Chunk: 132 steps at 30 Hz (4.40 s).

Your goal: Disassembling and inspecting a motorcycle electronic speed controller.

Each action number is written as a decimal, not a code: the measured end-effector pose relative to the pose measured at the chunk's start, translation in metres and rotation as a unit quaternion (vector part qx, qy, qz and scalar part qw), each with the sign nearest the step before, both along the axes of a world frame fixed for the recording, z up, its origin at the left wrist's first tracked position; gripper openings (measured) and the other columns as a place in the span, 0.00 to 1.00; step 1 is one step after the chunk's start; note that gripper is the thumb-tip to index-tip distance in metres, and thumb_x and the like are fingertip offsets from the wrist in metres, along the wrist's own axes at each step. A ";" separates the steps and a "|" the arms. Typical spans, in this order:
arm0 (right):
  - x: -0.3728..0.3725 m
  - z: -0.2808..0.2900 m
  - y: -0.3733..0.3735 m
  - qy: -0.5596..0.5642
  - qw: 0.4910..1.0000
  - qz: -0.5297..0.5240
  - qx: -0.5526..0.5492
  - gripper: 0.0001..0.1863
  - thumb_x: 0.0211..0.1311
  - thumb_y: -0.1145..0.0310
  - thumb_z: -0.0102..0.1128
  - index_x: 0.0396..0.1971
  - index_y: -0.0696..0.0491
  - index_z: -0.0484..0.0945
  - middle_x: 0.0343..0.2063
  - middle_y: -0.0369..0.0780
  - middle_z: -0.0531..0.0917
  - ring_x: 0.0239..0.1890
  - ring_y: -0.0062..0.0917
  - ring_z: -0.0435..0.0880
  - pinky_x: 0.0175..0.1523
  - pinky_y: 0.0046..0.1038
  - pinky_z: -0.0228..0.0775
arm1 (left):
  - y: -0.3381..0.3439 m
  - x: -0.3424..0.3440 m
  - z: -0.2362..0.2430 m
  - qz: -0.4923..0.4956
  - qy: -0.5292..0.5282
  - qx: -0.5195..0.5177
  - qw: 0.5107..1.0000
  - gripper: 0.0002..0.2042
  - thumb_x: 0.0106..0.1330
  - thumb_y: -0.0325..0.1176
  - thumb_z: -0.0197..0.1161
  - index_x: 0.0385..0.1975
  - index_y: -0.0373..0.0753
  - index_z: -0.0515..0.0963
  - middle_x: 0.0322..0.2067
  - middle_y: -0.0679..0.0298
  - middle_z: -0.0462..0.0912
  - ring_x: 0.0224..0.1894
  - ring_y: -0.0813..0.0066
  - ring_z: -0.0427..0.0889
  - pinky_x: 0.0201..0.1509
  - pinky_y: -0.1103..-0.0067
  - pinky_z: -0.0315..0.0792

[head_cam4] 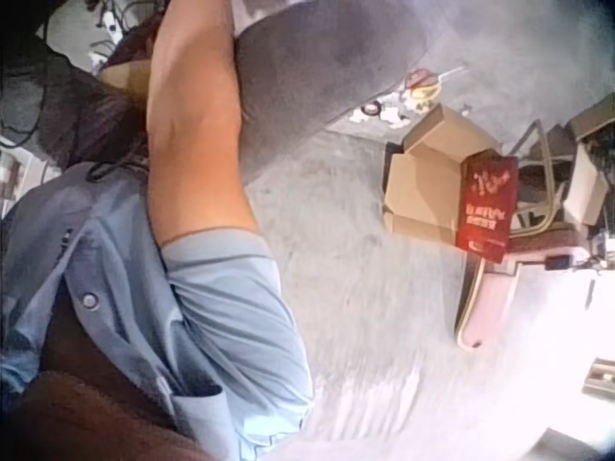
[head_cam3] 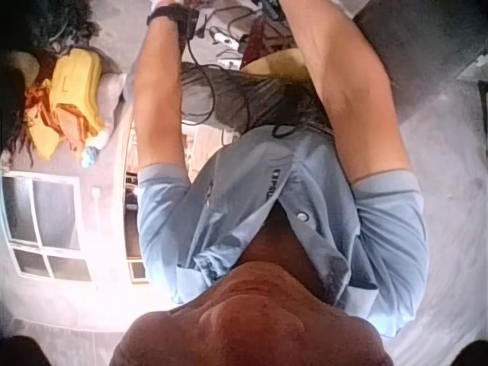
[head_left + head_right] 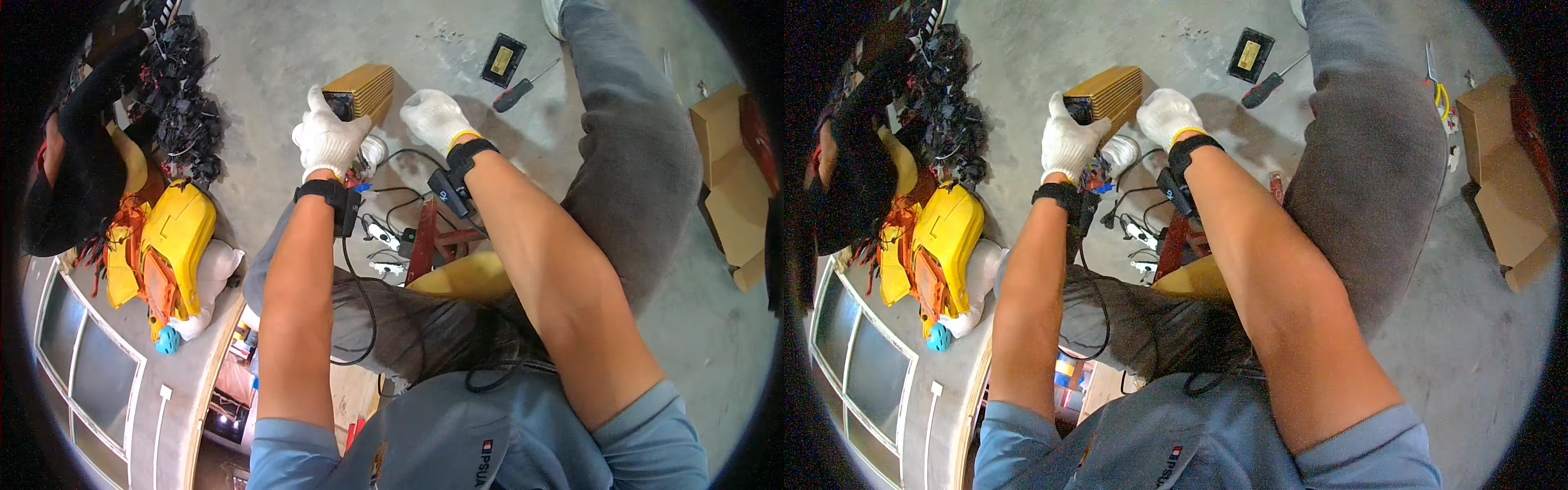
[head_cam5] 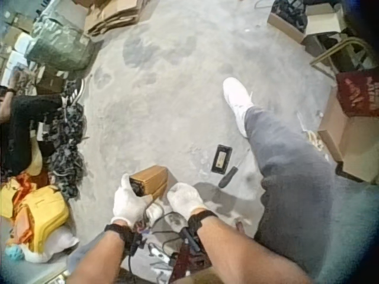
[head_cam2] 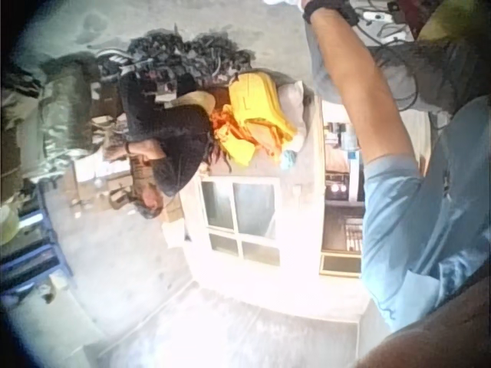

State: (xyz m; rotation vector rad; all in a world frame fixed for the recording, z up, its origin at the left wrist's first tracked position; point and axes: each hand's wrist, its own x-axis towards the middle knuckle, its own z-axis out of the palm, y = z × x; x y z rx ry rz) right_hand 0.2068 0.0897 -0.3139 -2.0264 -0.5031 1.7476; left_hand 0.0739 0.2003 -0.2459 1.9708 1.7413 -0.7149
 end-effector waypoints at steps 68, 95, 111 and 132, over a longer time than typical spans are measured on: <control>0.080 0.247 -0.056 0.555 0.803 -0.118 0.180 0.24 0.69 0.71 0.64 0.63 0.60 0.75 0.55 0.45 0.85 0.53 0.35 0.88 0.57 0.41 0.85 | -0.079 -0.087 0.357 0.239 -0.467 -0.123 0.842 0.33 0.70 0.33 0.68 0.72 0.30 0.66 0.59 0.57 0.80 0.58 0.75 0.80 0.64 0.77 0.75; 0.113 0.214 -0.069 0.529 0.790 -0.163 0.264 0.33 0.73 0.51 0.65 0.71 0.49 0.67 0.60 0.45 0.82 0.61 0.43 0.83 0.63 0.56 0.81 | -0.088 -0.086 0.390 0.054 -0.375 0.023 0.925 0.40 0.59 0.46 0.75 0.69 0.31 0.71 0.57 0.55 0.82 0.57 0.73 0.80 0.63 0.75 0.74; 0.127 0.201 -0.068 0.549 0.744 -0.169 0.342 0.34 0.73 0.50 0.64 0.70 0.54 0.73 0.66 0.51 0.78 0.66 0.51 0.78 0.67 0.62 0.75 | -0.096 -0.087 0.418 0.114 -0.424 0.020 0.898 0.36 0.57 0.45 0.75 0.65 0.34 0.76 0.46 0.60 0.84 0.47 0.74 0.82 0.53 0.76 0.77; 0.138 0.199 -0.070 0.546 0.735 -0.182 0.359 0.30 0.73 0.52 0.65 0.68 0.52 0.74 0.65 0.46 0.80 0.65 0.43 0.80 0.68 0.55 0.75 | -0.106 -0.086 0.464 -0.074 -0.319 0.174 0.929 0.40 0.54 0.42 0.77 0.69 0.37 0.72 0.51 0.62 0.82 0.46 0.75 0.81 0.52 0.76 0.79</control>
